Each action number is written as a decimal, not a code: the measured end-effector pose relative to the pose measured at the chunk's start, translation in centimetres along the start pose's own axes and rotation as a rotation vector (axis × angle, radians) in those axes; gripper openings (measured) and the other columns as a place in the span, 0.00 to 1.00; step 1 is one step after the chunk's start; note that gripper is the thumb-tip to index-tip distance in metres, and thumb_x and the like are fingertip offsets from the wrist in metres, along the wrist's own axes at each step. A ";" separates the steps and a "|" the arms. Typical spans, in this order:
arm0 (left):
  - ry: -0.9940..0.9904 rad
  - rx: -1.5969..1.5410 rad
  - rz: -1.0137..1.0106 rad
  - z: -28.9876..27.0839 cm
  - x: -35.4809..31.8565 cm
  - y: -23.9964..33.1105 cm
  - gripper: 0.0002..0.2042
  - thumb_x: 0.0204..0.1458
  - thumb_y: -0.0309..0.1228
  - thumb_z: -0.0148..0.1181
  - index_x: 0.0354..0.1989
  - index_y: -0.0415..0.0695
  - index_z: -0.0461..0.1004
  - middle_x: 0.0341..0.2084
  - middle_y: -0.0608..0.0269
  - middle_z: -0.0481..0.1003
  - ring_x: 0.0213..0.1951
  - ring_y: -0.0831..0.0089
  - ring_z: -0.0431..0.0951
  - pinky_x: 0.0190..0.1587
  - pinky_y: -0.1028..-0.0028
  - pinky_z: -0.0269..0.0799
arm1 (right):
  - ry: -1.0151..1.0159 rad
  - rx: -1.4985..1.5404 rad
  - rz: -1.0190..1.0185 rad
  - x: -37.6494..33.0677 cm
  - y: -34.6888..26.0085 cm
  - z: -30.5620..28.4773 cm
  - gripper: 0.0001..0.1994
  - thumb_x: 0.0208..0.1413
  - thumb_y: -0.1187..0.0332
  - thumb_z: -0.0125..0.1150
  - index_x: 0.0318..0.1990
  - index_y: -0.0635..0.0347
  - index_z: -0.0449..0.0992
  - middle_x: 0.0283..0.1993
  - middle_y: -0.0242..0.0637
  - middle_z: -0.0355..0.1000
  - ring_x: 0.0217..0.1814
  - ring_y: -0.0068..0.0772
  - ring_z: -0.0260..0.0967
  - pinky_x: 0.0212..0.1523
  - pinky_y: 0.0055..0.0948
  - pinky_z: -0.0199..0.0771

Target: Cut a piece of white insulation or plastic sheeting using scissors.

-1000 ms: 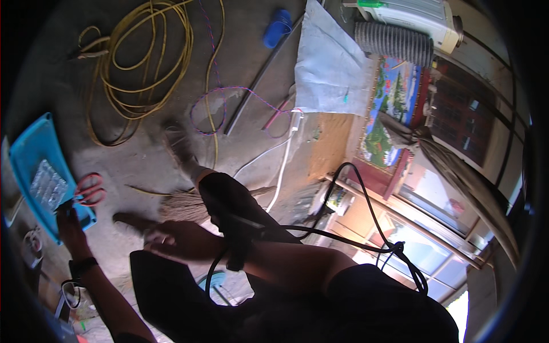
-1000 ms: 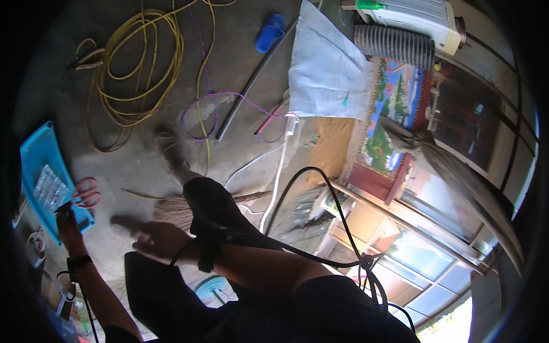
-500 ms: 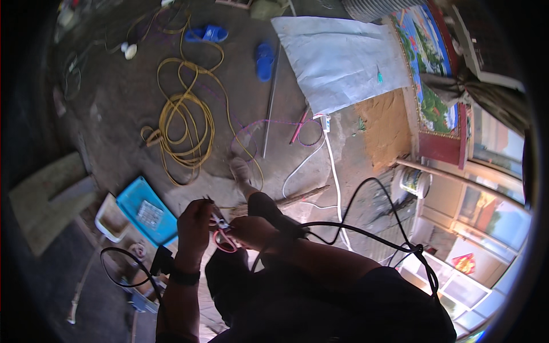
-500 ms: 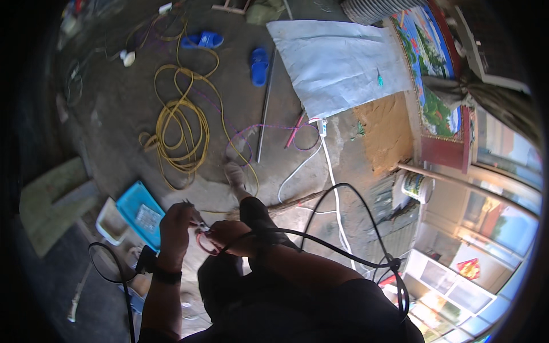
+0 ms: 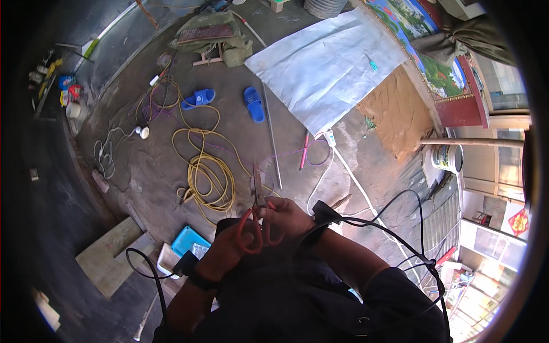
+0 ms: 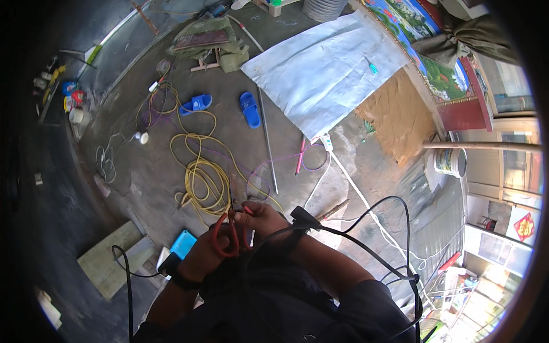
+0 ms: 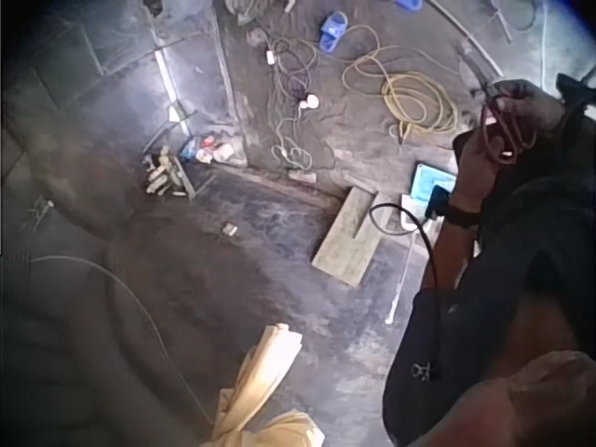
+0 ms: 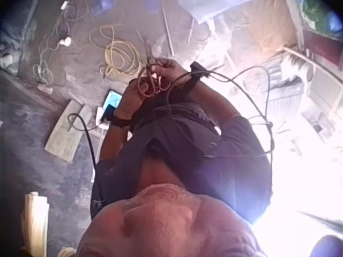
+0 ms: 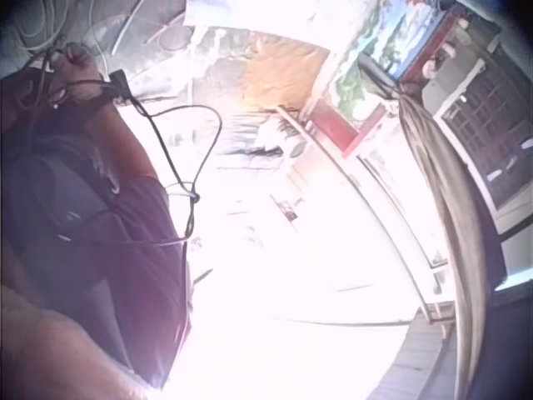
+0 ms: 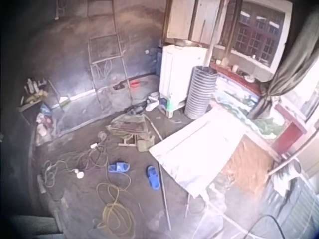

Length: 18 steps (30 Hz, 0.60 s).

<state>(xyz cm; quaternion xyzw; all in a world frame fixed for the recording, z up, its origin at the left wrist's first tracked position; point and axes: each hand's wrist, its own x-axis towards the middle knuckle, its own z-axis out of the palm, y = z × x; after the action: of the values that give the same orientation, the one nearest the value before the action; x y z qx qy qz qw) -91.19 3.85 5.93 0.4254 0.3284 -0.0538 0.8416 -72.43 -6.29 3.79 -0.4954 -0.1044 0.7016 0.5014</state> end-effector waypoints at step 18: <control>0.022 0.315 -0.041 -12.0 5.9 13.0 0.13 0.51 0.29 0.60 0.44 0.41 0.70 0.30 0.62 0.75 0.29 0.75 0.76 0.31 0.77 0.71 | 0.405 -1.102 0.009 4.6 -2.4 -3.7 0.24 0.57 0.49 0.55 0.52 0.59 0.75 0.48 0.54 0.72 0.53 0.54 0.71 0.55 0.45 0.71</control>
<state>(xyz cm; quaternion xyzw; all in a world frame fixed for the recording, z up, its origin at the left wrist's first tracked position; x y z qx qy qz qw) -87.87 22.21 6.11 0.5460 0.3336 -0.1171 0.7595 -68.06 -2.80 0.79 -0.8076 -0.3538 0.4373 0.1768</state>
